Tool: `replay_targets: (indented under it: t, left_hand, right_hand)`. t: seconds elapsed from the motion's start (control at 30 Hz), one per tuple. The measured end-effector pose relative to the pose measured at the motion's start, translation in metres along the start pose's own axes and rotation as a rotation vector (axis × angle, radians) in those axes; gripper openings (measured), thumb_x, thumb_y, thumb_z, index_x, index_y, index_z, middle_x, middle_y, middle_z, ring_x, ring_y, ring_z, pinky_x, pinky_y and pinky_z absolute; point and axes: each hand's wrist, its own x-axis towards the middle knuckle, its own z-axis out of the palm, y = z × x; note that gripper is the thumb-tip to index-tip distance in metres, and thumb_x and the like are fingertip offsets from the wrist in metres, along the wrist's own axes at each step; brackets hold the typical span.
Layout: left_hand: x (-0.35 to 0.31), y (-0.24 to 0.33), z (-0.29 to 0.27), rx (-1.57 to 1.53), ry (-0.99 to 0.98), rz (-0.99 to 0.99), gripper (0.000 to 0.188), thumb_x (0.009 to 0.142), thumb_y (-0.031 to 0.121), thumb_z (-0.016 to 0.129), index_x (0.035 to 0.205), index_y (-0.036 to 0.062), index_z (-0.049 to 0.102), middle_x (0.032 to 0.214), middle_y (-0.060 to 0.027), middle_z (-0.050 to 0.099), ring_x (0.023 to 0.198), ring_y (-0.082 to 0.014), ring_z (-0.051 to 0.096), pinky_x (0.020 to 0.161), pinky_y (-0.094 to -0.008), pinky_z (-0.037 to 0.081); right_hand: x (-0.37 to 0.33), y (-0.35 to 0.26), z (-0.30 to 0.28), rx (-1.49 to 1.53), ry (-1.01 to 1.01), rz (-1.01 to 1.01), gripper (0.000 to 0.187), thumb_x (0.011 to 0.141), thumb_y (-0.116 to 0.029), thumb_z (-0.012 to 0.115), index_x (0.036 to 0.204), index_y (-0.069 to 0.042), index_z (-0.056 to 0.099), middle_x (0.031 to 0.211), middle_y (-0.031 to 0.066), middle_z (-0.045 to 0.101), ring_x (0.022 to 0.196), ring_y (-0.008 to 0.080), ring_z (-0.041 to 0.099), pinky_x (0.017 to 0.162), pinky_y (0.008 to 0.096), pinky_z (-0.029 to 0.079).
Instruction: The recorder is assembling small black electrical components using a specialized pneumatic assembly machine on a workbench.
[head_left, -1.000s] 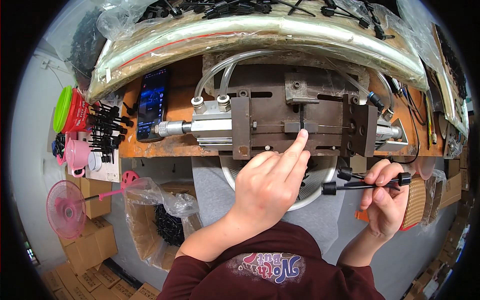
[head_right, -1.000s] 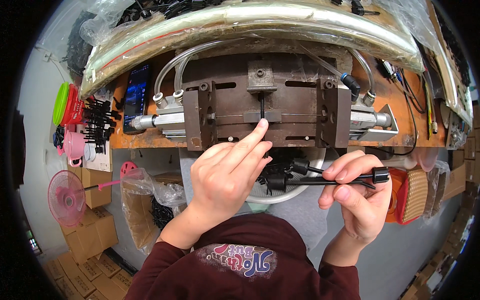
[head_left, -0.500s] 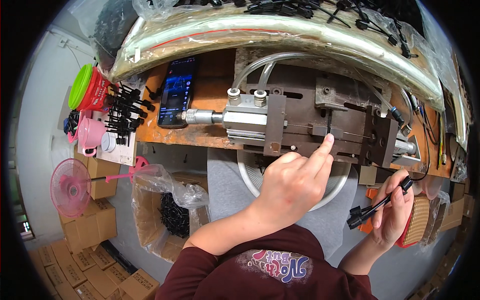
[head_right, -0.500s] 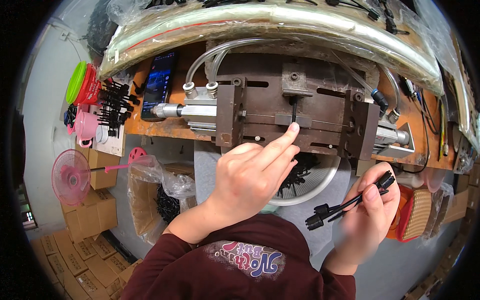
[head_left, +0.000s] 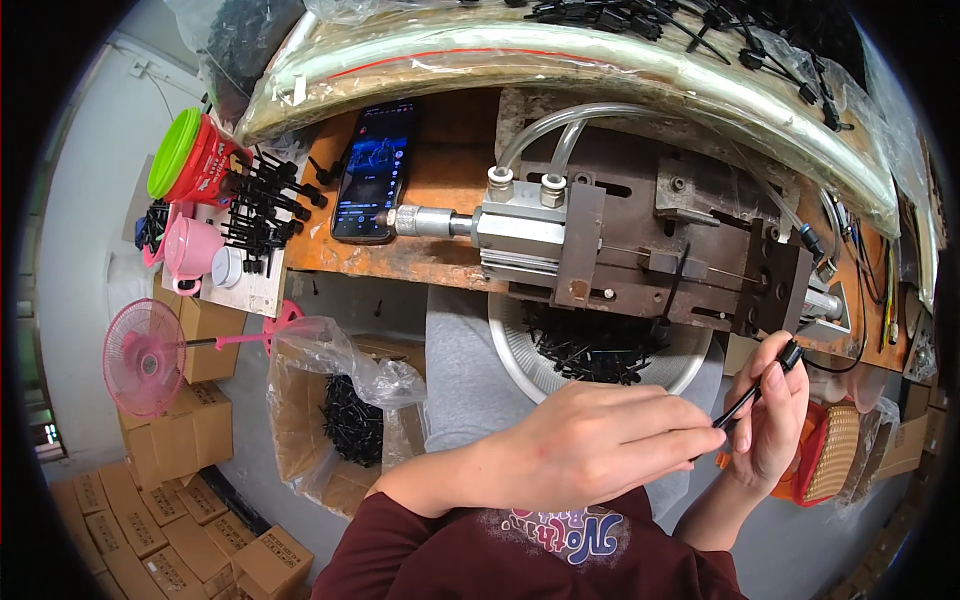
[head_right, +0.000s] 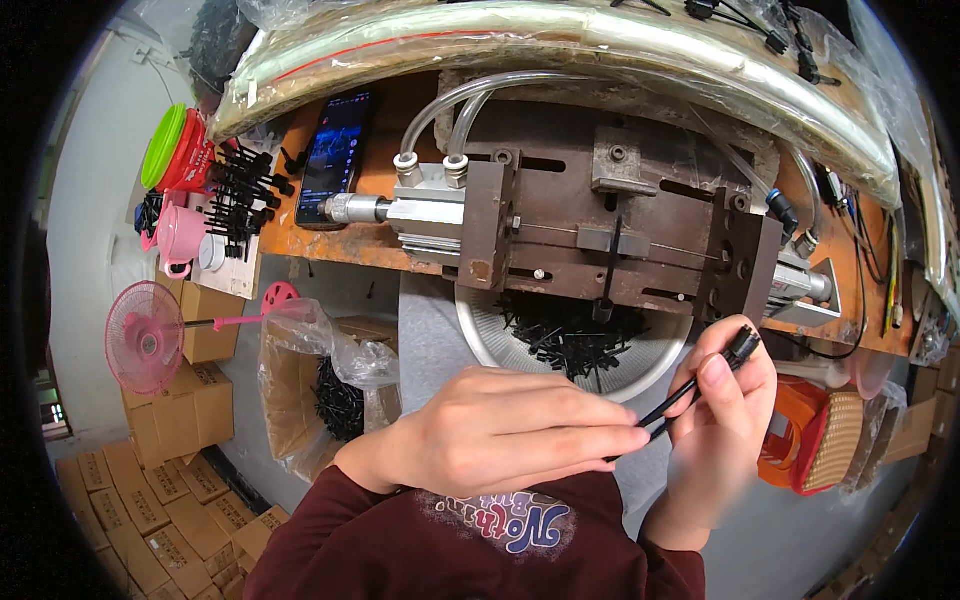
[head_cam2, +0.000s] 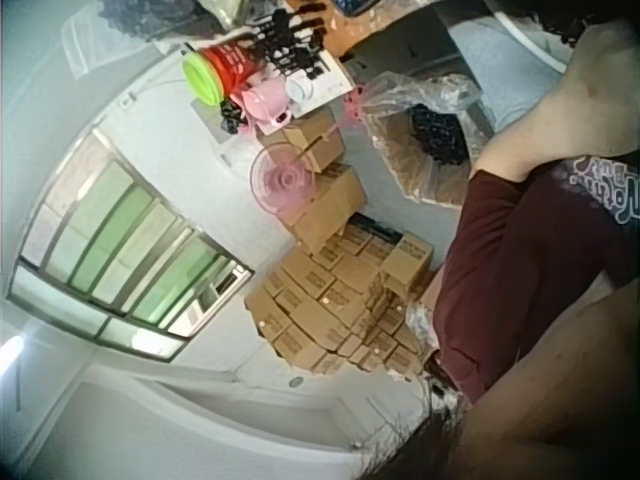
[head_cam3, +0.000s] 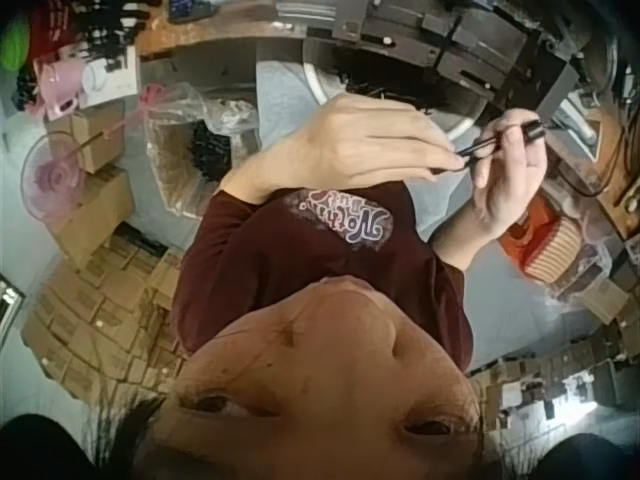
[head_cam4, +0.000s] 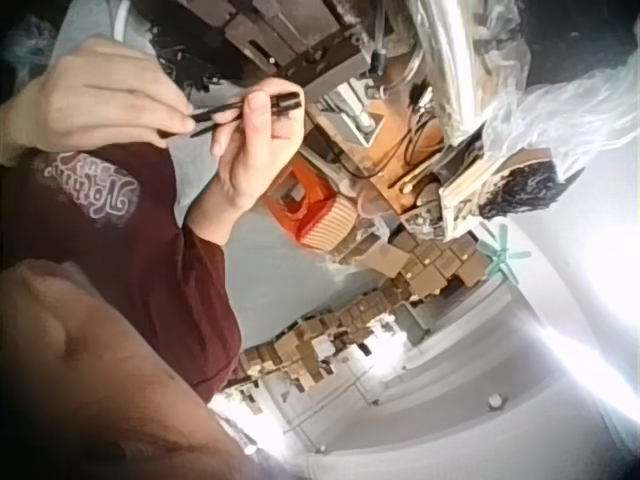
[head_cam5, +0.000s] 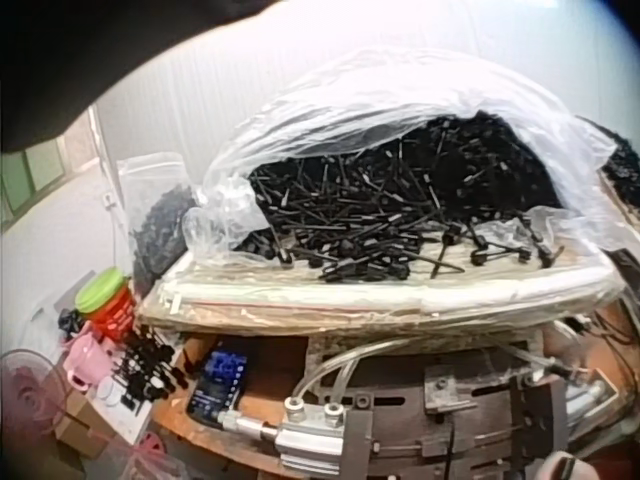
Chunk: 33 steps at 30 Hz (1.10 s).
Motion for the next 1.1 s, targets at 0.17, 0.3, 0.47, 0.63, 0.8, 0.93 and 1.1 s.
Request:
replay_targets:
  t: [0.17,0.3,0.47,0.63,0.8,0.93,1.1]
  left_hand:
    - [0.0,0.003,-0.01,0.018,0.028,-0.029,0.026,0.071,0.005,0.075,0.096,-0.0008,0.07,0.097,-0.0114,0.066,0.073,-0.0216,0.066,0.06,-0.03,0.054]
    - [0.003,-0.01,-0.006,0.487,0.095,-0.103,0.029,0.065,0.004,0.075,0.093,0.0005,0.07,0.107,-0.013,0.066,0.086,-0.0245,0.065,0.07,-0.0325,0.054]
    - [0.006,-0.032,0.011,0.699,0.099,-0.05,0.026,0.067,0.006,0.074,0.091,0.0005,0.069,0.119,-0.011,0.064,0.08,-0.0211,0.065,0.069,-0.029,0.052]
    - [0.014,-0.03,0.015,0.786,0.044,-0.094,0.024,0.068,0.007,0.074,0.091,0.0009,0.069,0.118,-0.0106,0.066,0.067,-0.0173,0.064,0.062,-0.028,0.05]
    - [0.018,-0.031,0.013,0.768,0.029,-0.109,0.025,0.068,0.007,0.075,0.091,0.0013,0.069,0.117,-0.0112,0.066,0.064,-0.0169,0.063,0.059,-0.0273,0.05]
    - [0.018,-0.031,0.013,0.768,0.025,-0.118,0.024,0.067,0.007,0.075,0.091,0.0018,0.07,0.116,-0.0112,0.066,0.062,-0.0164,0.063,0.058,-0.0262,0.049]
    - [0.017,-0.031,0.013,0.771,0.027,-0.132,0.024,0.067,0.006,0.075,0.09,0.0022,0.07,0.116,-0.0104,0.066,0.06,-0.0157,0.062,0.056,-0.0253,0.048]
  right_hand:
    - [0.003,0.0,0.0,-0.055,0.058,-0.08,0.026,0.096,-0.014,0.055,0.112,0.006,0.049,0.072,0.0124,0.06,0.04,0.0064,0.044,0.037,0.0139,0.035]
    - [0.001,-0.001,-0.003,-0.035,0.058,-0.112,0.028,0.092,-0.009,0.057,0.114,0.007,0.048,0.088,0.0159,0.061,0.054,0.0112,0.055,0.048,0.0184,0.045]
    - [-0.004,-0.005,-0.001,-0.05,0.046,-0.098,0.025,0.085,0.002,0.059,0.109,0.008,0.051,0.094,0.021,0.063,0.063,0.0197,0.063,0.056,0.0254,0.053]
    - [-0.008,-0.005,-0.007,0.034,-0.005,-0.089,0.018,0.084,0.004,0.06,0.101,0.01,0.056,0.093,0.0232,0.064,0.07,0.0238,0.067,0.051,0.0288,0.057]
    - [-0.008,-0.001,-0.01,0.07,0.013,-0.118,0.021,0.085,-0.002,0.064,0.098,0.011,0.053,0.081,0.0268,0.065,0.052,0.0254,0.065,0.038,0.0277,0.054]
    - [-0.009,0.0,-0.012,0.061,0.051,-0.113,0.022,0.086,-0.006,0.065,0.096,0.008,0.051,0.079,0.0265,0.065,0.045,0.0235,0.062,0.037,0.0264,0.053]
    - [-0.01,0.002,-0.013,0.025,0.083,-0.136,0.024,0.088,-0.011,0.066,0.095,0.006,0.049,0.076,0.0239,0.064,0.041,0.0191,0.058,0.036,0.0232,0.05]
